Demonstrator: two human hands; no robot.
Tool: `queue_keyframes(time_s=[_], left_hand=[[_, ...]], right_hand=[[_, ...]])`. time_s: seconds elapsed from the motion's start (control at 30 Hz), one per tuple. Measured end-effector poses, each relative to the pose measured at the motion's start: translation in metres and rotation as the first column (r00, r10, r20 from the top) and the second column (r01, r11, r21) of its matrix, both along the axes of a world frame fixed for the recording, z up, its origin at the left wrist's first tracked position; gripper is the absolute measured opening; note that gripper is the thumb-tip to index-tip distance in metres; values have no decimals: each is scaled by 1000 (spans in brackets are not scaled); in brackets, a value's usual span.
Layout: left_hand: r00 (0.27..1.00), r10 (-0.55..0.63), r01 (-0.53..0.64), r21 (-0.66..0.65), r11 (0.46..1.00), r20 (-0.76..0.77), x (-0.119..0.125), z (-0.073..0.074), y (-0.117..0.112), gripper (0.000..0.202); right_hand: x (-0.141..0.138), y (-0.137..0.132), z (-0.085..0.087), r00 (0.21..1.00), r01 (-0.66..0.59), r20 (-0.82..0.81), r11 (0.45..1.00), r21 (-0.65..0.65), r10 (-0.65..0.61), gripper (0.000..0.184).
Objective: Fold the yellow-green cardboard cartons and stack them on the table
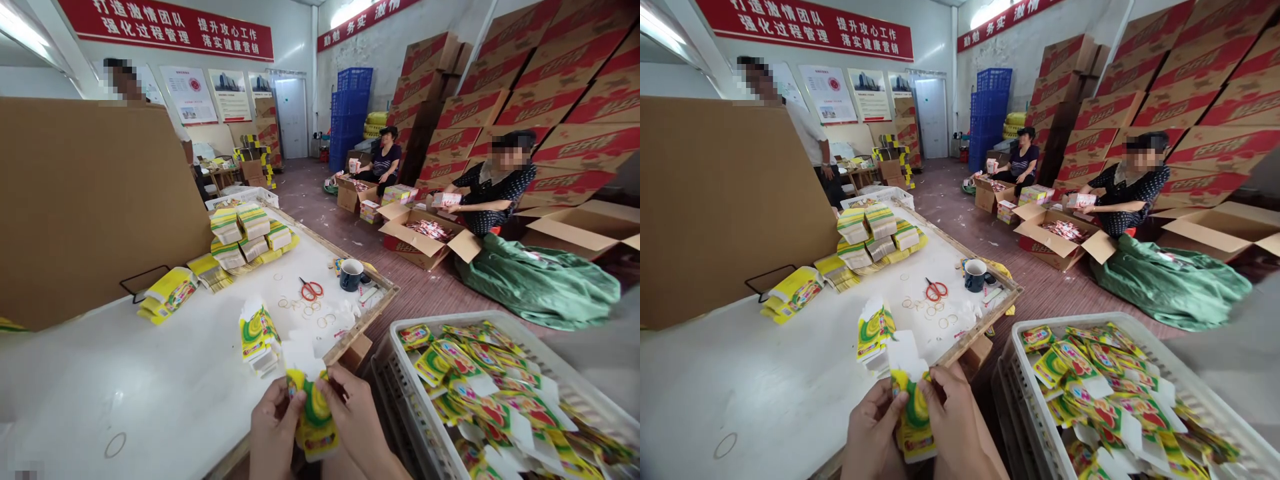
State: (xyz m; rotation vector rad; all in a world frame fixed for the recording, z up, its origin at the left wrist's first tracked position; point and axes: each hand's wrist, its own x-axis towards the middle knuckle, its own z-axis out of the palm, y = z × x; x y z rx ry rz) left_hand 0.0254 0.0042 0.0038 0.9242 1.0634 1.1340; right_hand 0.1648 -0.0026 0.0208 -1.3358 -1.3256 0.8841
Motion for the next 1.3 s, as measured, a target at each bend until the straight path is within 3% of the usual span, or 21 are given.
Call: queue_keyframes(time_s=[0.1, 0.23, 0.4, 0.53, 0.67, 0.8, 0.93, 1.1, 1.3], left_hand=[[999, -49, 49, 4, 999, -2, -2, -1, 0, 34], [1000, -11, 11, -10, 1000, -19, -8, -4, 3, 33], [1000, 4, -4, -1, 1000, -2, -4, 0, 2, 63], [998, 19, -21, 32, 999, 57, 5, 11, -6, 70], [996, -73, 71, 41, 997, 52, 3, 21, -8, 75], [979, -163, 166, -11, 986, 123, -5, 27, -9, 86], [939, -272, 288, -50, 956, 212, -7, 26, -12, 73], [908, -328, 343, -13, 939, 262, -3, 23, -16, 56], [932, -301, 311, -23, 950, 200, -9, 23, -15, 96]], right_hand=[[5, 3, -5, 998, 4, -68, 999, -44, -7, 23], [7, 3, -7, 978, -123, -179, 991, -60, 111, 26], [5, 1, -7, 970, -125, -222, 988, -96, 101, 24], [8, 0, -4, 954, -142, -274, 988, -68, 119, 32], [14, -1, 1, 950, -201, -248, 979, -21, 190, 41], [22, 0, 6, 933, -285, -226, 959, 10, 280, 38], [28, 0, 9, 943, -312, -127, 950, -14, 308, 25], [29, 1, 14, 958, -286, -5, 958, 6, 286, 28], [27, 1, 12, 983, -172, -57, 981, 93, 177, 22]])
